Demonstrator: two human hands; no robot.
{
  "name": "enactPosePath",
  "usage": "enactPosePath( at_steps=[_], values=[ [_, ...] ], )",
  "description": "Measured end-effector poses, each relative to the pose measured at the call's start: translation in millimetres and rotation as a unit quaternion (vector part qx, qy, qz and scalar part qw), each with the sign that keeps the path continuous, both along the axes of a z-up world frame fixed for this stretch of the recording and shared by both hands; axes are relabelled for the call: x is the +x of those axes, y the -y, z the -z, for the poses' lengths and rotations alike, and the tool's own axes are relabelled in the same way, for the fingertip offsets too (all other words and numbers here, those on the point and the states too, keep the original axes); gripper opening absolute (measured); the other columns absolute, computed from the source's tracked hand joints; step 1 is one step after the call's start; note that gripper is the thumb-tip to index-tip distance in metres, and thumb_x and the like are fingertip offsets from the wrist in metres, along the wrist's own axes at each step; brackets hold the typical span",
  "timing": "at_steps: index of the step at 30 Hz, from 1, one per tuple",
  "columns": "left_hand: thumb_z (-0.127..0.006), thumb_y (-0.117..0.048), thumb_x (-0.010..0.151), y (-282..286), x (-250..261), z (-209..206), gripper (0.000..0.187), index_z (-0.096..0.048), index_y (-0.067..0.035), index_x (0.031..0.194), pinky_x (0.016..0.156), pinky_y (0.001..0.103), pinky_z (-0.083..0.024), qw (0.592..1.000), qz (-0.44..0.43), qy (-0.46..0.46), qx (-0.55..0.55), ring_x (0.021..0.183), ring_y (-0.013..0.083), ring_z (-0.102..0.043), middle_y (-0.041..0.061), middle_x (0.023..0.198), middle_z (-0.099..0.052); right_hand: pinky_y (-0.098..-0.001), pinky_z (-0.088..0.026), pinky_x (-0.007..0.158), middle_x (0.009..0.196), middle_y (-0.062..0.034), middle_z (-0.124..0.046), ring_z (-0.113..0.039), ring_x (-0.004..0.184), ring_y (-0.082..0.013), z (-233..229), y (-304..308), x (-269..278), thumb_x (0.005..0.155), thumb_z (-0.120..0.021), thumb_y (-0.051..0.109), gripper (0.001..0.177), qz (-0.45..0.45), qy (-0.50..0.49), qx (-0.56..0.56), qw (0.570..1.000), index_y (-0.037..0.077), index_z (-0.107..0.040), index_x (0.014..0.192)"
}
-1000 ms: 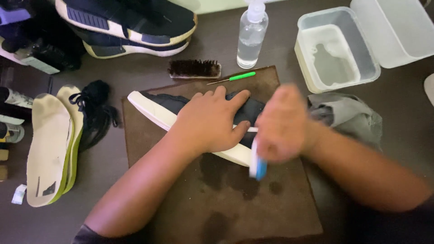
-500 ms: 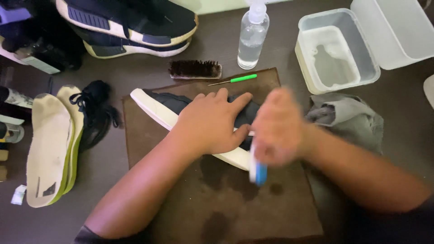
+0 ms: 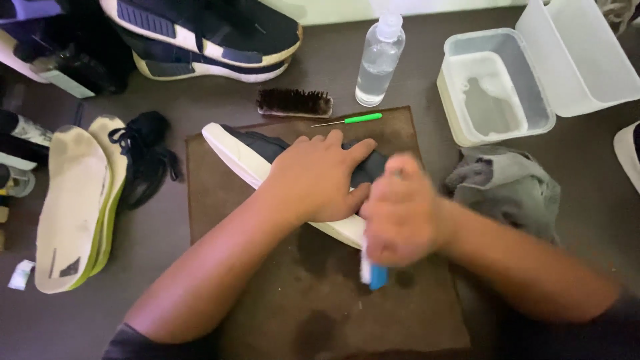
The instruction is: The person scrubs the white midsole of a black Nike sneaker with a blue brush, wipes it with a gray cloth, and then scrubs the upper black leather. The person repeatedly dips the brush in water and continues scrubbing the midsole.
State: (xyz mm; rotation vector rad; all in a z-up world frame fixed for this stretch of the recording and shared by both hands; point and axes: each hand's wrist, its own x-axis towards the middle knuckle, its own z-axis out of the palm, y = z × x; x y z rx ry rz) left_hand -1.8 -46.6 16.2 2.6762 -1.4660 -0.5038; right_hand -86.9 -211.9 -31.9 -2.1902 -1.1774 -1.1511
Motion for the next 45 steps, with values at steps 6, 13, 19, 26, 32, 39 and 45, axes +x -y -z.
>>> enactPosePath(
  at_steps=[6,13,19,26,32,39,45],
  values=[
    [-0.047,-0.054,0.093,0.5,0.0,-3.5,0.072,-0.041,-0.022,0.158,0.092,0.051,-0.049,1.0,-0.004,-0.021,-0.004,0.103,0.0447,-0.068,0.018,0.111,-0.06,-0.0455,-0.024,0.055,0.053,-0.0022,-0.027,-0.026,0.048,-0.0316,-1.4,6.2,1.6,0.082,-0.046,0.036,0.035,0.179,-0.07,-0.139,0.972,0.018,-0.034,0.055],
    [-0.043,-0.051,0.094,1.2,2.9,-8.4,0.07,-0.041,-0.023,0.158,0.092,0.049,-0.048,1.0,0.004,-0.02,0.015,0.106,0.0439,-0.068,0.018,0.112,-0.06,-0.0411,-0.034,0.069,0.067,0.0068,-0.052,-0.049,0.062,-0.0197,-5.6,-1.9,7.7,0.081,-0.06,0.025,0.028,0.082,-0.03,0.009,0.996,0.02,-0.042,0.06],
    [-0.046,-0.051,0.094,-0.9,1.7,-5.7,0.072,-0.04,-0.022,0.159,0.092,0.049,-0.049,1.0,0.003,-0.027,0.016,0.107,0.0446,-0.067,0.018,0.113,-0.06,-0.042,-0.03,0.052,0.064,0.0056,-0.044,-0.045,0.053,-0.0227,-13.9,8.3,19.0,0.079,-0.057,0.021,0.028,0.038,-0.047,-0.009,0.998,0.022,-0.042,0.055],
    [-0.047,-0.052,0.094,1.1,3.0,-10.9,0.071,-0.042,-0.024,0.159,0.093,0.045,-0.049,0.999,-0.007,-0.033,0.013,0.107,0.0395,-0.069,0.018,0.115,-0.061,-0.044,-0.035,0.067,0.07,0.0029,-0.053,-0.052,0.062,-0.0241,-3.5,27.0,27.9,0.091,-0.062,0.027,0.035,0.086,-0.047,0.008,0.995,0.019,-0.045,0.061],
    [-0.048,-0.048,0.092,-0.5,0.9,-8.2,0.071,-0.041,-0.023,0.159,0.093,0.049,-0.049,0.999,0.008,-0.026,0.017,0.107,0.0427,-0.068,0.018,0.115,-0.06,-0.0429,-0.037,0.07,0.069,0.0064,-0.056,-0.051,0.06,-0.0192,-7.4,-18.3,-1.1,0.08,-0.059,0.022,0.025,0.0,-0.045,0.021,0.999,0.023,-0.046,0.058],
    [-0.05,-0.05,0.094,-1.7,1.2,-11.3,0.069,-0.045,-0.019,0.156,0.093,0.05,-0.049,0.999,0.02,-0.025,-0.005,0.107,0.0453,-0.068,0.022,0.116,-0.062,-0.0467,-0.038,0.073,0.077,0.0061,-0.061,-0.052,0.071,-0.0207,0.2,2.9,-9.5,0.087,-0.064,0.027,0.021,-0.05,0.082,-0.051,0.994,0.029,-0.057,0.068],
    [-0.051,-0.05,0.093,-1.2,-0.2,0.7,0.068,-0.048,-0.022,0.155,0.092,0.052,-0.05,0.999,0.02,-0.005,-0.031,0.103,0.0464,-0.069,0.02,0.11,-0.062,-0.0481,-0.042,0.073,0.075,0.0018,-0.061,-0.053,0.068,-0.0232,-17.7,7.2,-8.7,0.091,-0.068,0.021,0.022,-0.019,0.089,-0.143,0.986,0.019,-0.061,0.071]
  ],
)
